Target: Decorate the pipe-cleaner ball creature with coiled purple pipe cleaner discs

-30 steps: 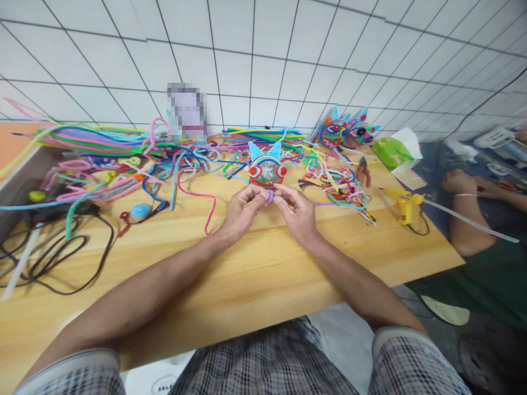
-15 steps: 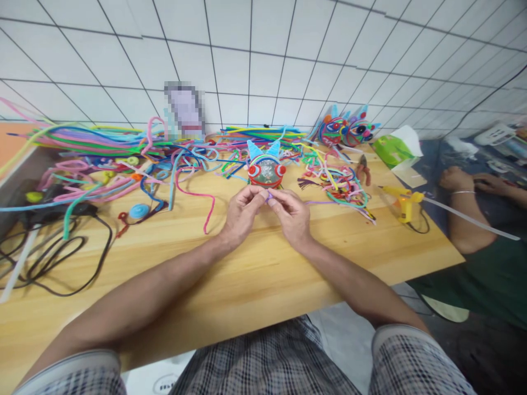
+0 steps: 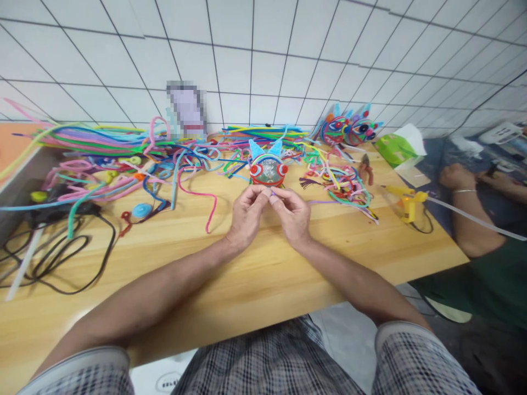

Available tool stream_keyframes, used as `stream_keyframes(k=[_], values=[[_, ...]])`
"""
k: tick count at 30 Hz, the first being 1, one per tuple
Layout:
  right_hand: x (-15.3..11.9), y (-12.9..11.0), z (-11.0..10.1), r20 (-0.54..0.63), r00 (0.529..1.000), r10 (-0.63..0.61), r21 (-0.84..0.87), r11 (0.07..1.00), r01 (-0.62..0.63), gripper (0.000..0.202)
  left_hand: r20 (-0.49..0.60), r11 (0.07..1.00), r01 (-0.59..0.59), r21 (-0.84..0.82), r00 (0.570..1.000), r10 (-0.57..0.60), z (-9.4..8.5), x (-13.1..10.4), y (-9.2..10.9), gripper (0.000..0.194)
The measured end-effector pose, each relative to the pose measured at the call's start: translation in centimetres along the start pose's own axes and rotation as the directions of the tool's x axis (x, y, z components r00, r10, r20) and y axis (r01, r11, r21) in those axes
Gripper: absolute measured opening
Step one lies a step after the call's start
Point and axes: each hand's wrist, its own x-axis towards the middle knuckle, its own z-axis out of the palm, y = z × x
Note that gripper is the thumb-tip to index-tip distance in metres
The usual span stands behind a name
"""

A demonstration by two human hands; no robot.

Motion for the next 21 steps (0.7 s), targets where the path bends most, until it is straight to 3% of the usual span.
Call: stream_keyframes(k=[4,10,17,21], values=[[0.5,-0.4,-0.7,0.011,0.999,0.032,-0.062,0.998,-0.031,0.025,0.043,0.999,0.018,0.027,0.999,-0.019,-0.4,0.1,-0.1,0.029],[1.5,-1.3,-2.0,0.125,0.992,0.004,-0.198,0.98,0.021,0.015,0.145,0.994,0.042,0.104,0.988,-0.057,-1.4,1.0,0.5,0.031],[1.5,-1.4,-2.4,0.14,0.99,0.0,-0.247,0.968,0.035,0.018,0.121,0.986,0.024,0.163,0.992,-0.044,-1.4,0.8,0.4,0.031],[1.4,-1.6,-2.3,0.16,0.985,-0.057,-0.302,0.948,0.104,0.014,0.103,0.99,0.031,0.135,0.994,-0.045,-1.3,0.7,0.2,0.03]])
